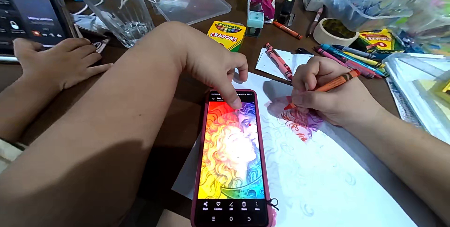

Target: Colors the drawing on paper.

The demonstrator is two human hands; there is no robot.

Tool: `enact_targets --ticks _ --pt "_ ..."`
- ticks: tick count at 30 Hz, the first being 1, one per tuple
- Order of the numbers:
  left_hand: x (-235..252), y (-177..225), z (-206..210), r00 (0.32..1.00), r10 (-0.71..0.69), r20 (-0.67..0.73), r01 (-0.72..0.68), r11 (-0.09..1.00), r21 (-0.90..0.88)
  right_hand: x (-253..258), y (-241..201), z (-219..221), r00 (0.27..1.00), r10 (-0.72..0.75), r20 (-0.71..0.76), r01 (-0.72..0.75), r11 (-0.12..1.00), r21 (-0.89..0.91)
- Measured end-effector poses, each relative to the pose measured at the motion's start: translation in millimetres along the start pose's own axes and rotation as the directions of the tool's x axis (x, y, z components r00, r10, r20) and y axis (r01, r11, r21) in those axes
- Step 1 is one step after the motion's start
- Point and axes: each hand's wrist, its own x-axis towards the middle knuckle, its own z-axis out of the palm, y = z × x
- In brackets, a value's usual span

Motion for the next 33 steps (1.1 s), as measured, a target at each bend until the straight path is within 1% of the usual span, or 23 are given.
enact_targets --ticks 2,4,7,9,14,18,21,24,29,33 --pt "1.0 0.3 -0.3 1.000 -0.018 0.004 0.018 1.000 -0.008 -1.6 -1.3 1.8 1.000 0.004 -0.017 -0.003 1.000 0.026" --pt "1.4 1.6 -1.3 0.999 -0.038 0.018 0.038 0.999 -0.020 -3.2 -2.2 4.5 0.999 0.002 -0.035 -0.002 1.000 0.010" --pt "1.3 3.4 -1.5 0.998 -0.060 0.019 0.061 0.998 -0.027 -4.5 -5.8 10.7 0.996 -0.004 -0.092 -0.005 0.995 -0.096" --pt "-0.4 9.2 -1.6 0.994 -0.103 0.021 0.103 0.994 -0.035 -6.4 -7.9 13.1 0.993 -0.015 -0.120 -0.005 0.987 -0.164" --pt "-0.7 13.2 -2.3 0.991 -0.130 0.031 0.131 0.991 -0.033 -10.5 -7.5 14.6 0.989 -0.100 -0.106 0.064 0.953 -0.297" --pt "-0.7 13.4 -2.5 0.991 -0.131 0.034 0.132 0.990 -0.042 -10.4 -5.9 14.8 0.987 -0.126 -0.098 0.096 0.958 -0.269" --pt "-0.1 15.0 -1.9 0.989 -0.147 0.032 0.148 0.988 -0.046 -9.1 -5.7 15.2 0.987 -0.122 -0.104 0.102 0.978 -0.182" --pt "-0.1 13.5 -2.2 0.992 -0.123 0.038 0.124 0.991 -0.042 -7.0 -5.3 15.1 0.987 -0.116 -0.110 0.103 0.988 -0.112" --pt "0.9 11.3 -2.3 0.993 -0.109 0.046 0.112 0.991 -0.067 -3.2 -2.2 9.3 0.988 -0.142 0.060 0.150 0.976 -0.157" --pt "0.8 11.2 -1.7 0.993 -0.110 0.040 0.112 0.992 -0.063 -3.2 -2.6 10.3 0.989 -0.132 0.062 0.139 0.983 -0.124"
